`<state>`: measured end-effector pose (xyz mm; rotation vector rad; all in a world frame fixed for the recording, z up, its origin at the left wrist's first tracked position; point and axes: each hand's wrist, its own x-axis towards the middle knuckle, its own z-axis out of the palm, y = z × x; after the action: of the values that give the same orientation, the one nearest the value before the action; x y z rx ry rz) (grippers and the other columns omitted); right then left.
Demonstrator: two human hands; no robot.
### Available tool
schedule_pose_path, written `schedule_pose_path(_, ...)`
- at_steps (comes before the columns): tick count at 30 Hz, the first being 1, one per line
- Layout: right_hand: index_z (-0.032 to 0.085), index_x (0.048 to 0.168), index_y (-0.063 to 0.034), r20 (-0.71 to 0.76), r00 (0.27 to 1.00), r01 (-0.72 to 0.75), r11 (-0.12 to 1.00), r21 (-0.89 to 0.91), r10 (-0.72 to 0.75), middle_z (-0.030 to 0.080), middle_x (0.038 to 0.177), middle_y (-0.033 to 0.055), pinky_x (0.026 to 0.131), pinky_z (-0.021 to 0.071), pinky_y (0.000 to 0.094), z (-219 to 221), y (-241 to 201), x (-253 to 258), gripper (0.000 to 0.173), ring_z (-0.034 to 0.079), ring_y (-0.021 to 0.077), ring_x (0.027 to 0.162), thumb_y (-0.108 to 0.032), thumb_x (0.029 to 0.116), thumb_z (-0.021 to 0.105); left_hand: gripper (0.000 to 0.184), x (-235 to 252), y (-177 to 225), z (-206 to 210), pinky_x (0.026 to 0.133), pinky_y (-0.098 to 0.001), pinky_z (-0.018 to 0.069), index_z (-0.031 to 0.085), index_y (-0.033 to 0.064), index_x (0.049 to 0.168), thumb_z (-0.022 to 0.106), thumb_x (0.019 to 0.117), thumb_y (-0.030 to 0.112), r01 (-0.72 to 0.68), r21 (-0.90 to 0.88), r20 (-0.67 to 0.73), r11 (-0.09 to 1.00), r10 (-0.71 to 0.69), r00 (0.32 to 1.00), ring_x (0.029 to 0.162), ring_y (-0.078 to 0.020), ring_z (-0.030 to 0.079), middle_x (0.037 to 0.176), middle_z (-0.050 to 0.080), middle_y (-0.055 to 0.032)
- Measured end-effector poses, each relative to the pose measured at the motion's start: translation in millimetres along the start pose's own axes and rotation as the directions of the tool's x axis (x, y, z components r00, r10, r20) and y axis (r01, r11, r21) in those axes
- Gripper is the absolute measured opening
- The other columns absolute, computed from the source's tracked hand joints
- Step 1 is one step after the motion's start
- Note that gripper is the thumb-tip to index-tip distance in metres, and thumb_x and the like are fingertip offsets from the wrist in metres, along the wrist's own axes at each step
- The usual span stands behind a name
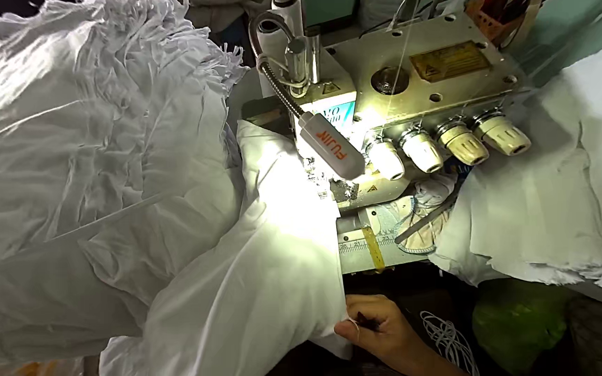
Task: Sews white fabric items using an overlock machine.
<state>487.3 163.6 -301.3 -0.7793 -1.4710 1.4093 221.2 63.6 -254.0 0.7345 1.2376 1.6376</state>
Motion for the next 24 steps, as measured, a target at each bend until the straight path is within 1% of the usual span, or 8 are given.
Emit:
schedule_pose_path(3, 0.054, 0.067, -0.0035, -0.07, 0.998, 0.011, 1.0, 0.0, -0.011, 0.056, 0.066, -0.0016, 0.058, 0.041, 0.0074, -1.3, -1.6, 20.1, 0.037, 0.051, -0.0068, 0.064, -0.019, 0.0977, 0.068, 0.02, 22.7, -6.7, -25.1, 0.103, -0.0269, 0.0505, 0.073, 0.025, 0.116, 0.067, 0.0972, 0.021, -0.054, 0.187, 0.023, 0.981, 0.05, 0.998, 0.112, -0.0006, 0.066, 0.114, 0.075, 0.0125)
schedule_pose_path(6, 0.055, 0.063, -0.0053, -0.162, 0.986, -0.032, 0.999, -0.023, 0.028, 0.058, 0.066, -0.0052, 0.058, 0.0421, 0.0071, -2.4, -7.8, 41.7, 0.036, 0.052, -0.0087, 0.064, -0.016, 0.0944, 0.069, 0.028, 40.5, -1.8, -9.1, 0.103, -0.025, 0.0513, 0.074, 0.0276, 0.118, 0.073, 0.0923, 0.015, -0.171, 0.349, 0.11, 0.921, 0.14, 0.984, 0.115, 0.0022, 0.064, 0.117, 0.074, 0.0164)
schedule_pose_path(11, 0.055, 0.06, -0.0124, -0.318, 0.942, -0.121, 0.993, -0.015, 0.11, 0.053, 0.061, -0.0123, 0.051, 0.0373, 0.0083, -7.1, -16.8, 84.4, 0.033, 0.046, -0.0103, 0.056, -0.012, 0.0884, 0.071, 0.029, 62.2, 27.9, 27.2, 0.093, -0.0188, 0.0561, 0.073, 0.0111, 0.104, 0.081, 0.0772, 0.003, -0.092, 0.654, 0.135, 0.751, 0.004, 0.991, 0.102, 0.0074, 0.067, 0.102, 0.075, 0.0179)
schedule_pose_path(14, 0.057, 0.061, -0.0146, -0.385, 0.919, -0.105, 0.994, -0.021, 0.089, 0.052, 0.061, -0.0136, 0.05, 0.0362, 0.0081, -11.0, -25.5, 104.2, 0.03, 0.045, -0.0102, 0.054, -0.009, 0.0859, 0.073, 0.036, 75.8, 60.2, 26.6, 0.088, -0.0202, 0.0598, 0.072, 0.0232, 0.109, 0.082, 0.0789, 0.006, -0.119, 0.724, 0.28, 0.679, -0.133, 0.951, 0.098, 0.0063, 0.07, 0.103, 0.075, 0.0212)
schedule_pose_path(18, 0.063, 0.064, -0.0058, -0.364, 0.927, -0.021, 0.954, -0.3, -0.094, 0.056, 0.066, -0.0073, 0.057, 0.0363, 0.0066, -12.7, -28.4, 105.3, 0.028, 0.046, -0.0103, 0.061, -0.015, 0.0881, 0.073, 0.029, 128.8, 128.5, 22.9, 0.083, -0.0142, 0.0563, 0.071, 0.032, 0.117, 0.074, 0.0916, 0.018, -0.28, 0.691, 0.504, 0.666, -0.166, 0.848, 0.095, 0.0087, 0.067, 0.107, 0.072, 0.0237)
schedule_pose_path(21, 0.063, 0.066, -0.003, -0.314, 0.942, -0.017, 0.921, -0.389, -0.116, 0.055, 0.065, -0.0017, 0.056, 0.036, 0.0096, -5.7, -24.4, 94.1, 0.029, 0.047, -0.0054, 0.061, -0.017, 0.0896, 0.071, 0.018, 193.1, 127.1, 21.4, 0.079, -0.0137, 0.0542, 0.066, 0.0245, 0.116, 0.067, 0.0981, 0.021, -0.444, 0.752, 0.442, 0.487, 0.128, 0.888, 0.09, 0.0065, 0.065, 0.103, 0.068, 0.018)
schedule_pose_path(23, 0.06, 0.064, -0.0029, -0.269, 0.958, -0.021, 0.915, -0.404, -0.097, 0.051, 0.062, 0.0005, 0.054, 0.0344, 0.0124, 0.0, -19.1, 85.4, 0.031, 0.045, -0.0011, 0.059, -0.017, 0.0897, 0.071, 0.033, 218.8, 106.0, 56.6, 0.092, -0.0239, 0.0538, 0.058, 0.0057, 0.131, 0.061, 0.1016, 0.02, -0.508, 0.834, 0.459, 0.217, 0.24, 0.856, 0.108, -0.003, 0.065, 0.123, 0.066, 0.0009)
schedule_pose_path(24, 0.059, 0.063, -0.0032, -0.24, 0.967, -0.021, 0.911, -0.412, -0.086, 0.051, 0.061, 0.0014, 0.053, 0.035, 0.0135, 1.0, -16.3, 81.8, 0.032, 0.046, 0.0007, 0.058, -0.018, 0.0896, 0.07, 0.038, 217.9, 94.8, 82.9, 0.099, -0.0357, 0.0505, 0.057, -0.0041, 0.133, 0.058, 0.101, 0.017, -0.542, 0.831, 0.501, 0.126, 0.256, 0.827, 0.121, -0.0179, 0.062, 0.134, 0.063, -0.0151)
